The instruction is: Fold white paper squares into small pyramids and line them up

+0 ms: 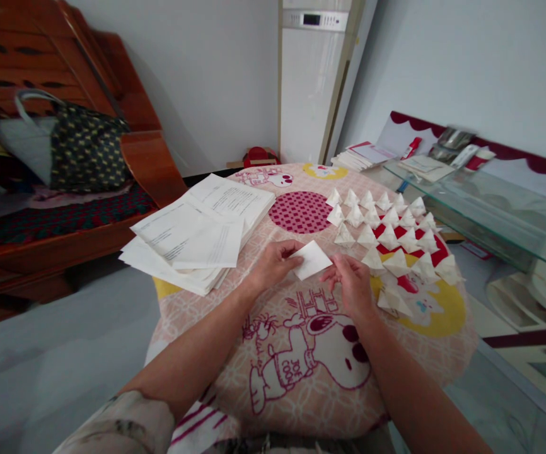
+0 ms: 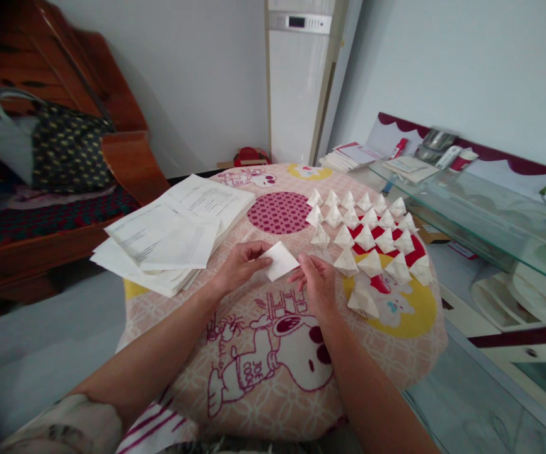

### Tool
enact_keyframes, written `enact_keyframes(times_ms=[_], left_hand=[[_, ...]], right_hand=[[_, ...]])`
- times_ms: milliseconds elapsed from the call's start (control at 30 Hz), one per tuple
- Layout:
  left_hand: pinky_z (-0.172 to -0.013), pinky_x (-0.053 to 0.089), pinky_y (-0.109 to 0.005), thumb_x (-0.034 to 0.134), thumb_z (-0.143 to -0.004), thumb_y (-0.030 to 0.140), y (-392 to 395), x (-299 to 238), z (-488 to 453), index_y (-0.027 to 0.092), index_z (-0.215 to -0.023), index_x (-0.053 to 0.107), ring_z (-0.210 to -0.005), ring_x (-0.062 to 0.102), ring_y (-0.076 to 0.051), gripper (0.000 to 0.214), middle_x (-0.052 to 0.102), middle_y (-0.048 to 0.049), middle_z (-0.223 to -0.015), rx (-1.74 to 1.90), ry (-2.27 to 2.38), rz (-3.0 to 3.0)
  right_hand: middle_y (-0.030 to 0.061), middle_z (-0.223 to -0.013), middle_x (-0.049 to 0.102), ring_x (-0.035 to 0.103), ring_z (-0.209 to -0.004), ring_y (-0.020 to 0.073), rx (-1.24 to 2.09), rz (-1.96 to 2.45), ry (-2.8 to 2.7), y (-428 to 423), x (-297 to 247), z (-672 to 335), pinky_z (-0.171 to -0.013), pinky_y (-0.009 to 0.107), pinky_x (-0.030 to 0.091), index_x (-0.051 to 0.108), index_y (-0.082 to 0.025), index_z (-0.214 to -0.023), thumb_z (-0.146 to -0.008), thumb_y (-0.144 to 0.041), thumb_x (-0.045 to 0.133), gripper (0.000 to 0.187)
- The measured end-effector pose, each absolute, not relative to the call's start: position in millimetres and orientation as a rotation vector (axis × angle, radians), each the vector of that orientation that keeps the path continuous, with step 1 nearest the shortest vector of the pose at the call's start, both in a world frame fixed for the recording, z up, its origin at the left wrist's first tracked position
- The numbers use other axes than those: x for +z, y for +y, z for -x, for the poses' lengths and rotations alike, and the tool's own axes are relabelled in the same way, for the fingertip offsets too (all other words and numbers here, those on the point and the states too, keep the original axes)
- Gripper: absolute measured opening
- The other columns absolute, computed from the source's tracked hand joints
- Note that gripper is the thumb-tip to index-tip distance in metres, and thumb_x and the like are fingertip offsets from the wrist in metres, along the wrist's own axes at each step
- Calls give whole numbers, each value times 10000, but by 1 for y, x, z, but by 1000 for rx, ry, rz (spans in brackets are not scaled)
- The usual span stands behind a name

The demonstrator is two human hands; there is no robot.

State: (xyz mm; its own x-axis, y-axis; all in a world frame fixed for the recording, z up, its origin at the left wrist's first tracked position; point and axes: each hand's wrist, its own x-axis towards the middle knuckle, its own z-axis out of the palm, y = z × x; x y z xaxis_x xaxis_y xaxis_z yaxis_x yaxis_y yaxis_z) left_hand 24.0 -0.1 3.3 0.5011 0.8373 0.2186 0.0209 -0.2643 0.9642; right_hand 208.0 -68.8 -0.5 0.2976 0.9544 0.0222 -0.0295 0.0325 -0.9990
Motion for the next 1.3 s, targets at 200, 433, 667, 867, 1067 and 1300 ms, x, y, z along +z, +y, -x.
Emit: enact_keyframes(times_ms=[200, 433, 667, 867, 1067, 1300], left_hand=[[-858, 481, -300, 595, -858, 196, -5, 7, -24, 192, -1021, 763, -894, 658, -181, 234, 741, -53, -977, 955, 824, -1986], [-901, 480, -325, 549, -882, 173, -8, 9, -26, 197, -1055, 764, -909, 661, -188, 277, 737, -60, -989, 940, 821, -2079], [-922, 491, -332, 552, -871, 137, -10, 10, -26, 216, -1079, 761, -943, 665, -194, 305, 739, -53, -1007, 917, 845, -2135], [-993, 480, -382, 572, -871, 99, -13, 12, -27, 235, -1255, 674, -1102, 632, -211, 421, 699, -76, -1167, 983, 747, -2253], [-1066, 432, -458, 610, -898, 175, -15, 16, -26, 236, -1049, 732, -1228, 568, -240, 203, 645, -85, -1300, 1069, 629, -2442], [-925, 508, -418, 543, -863, 88, -8, 15, -18, 207, -844, 746, -989, 654, -211, 236, 744, -81, -1031, 916, 573, -2521]], right_hand=[[6, -579, 646, 556, -437, 135, 925, 1351, -1080, -69, -2, -211, -369, 241, 307, 647, -207, -691, -817, -547, 639, 363], [-32, -460, 536, 468, -423, 108, 768, 1387, -1349, -74, 5, -214, -438, 229, 353, 638, -199, -636, -849, -440, 615, 322], [-5, -574, 601, 547, -536, 148, 429, 1397, -1562, -78, 4, -212, -522, 253, 419, 726, -208, -860, -872, -359, 556, 228], [-45, -543, 506, 431, -491, 105, 444, 1424, -1540, -72, -9, -216, -485, 230, 350, 617, -210, -704, -842, -338, 601, 188], [-40, -543, 560, 499, -497, 124, 555, 1454, -1330, -70, -12, -218, -480, 233, 382, 596, -211, -725, -796, -332, 638, 146], [-28, -546, 647, 552, -395, 156, 713, 1579, -1080, -67, -6, -222, -394, 252, 398, 668, -177, -1074, -689, -236, 645, 389]])
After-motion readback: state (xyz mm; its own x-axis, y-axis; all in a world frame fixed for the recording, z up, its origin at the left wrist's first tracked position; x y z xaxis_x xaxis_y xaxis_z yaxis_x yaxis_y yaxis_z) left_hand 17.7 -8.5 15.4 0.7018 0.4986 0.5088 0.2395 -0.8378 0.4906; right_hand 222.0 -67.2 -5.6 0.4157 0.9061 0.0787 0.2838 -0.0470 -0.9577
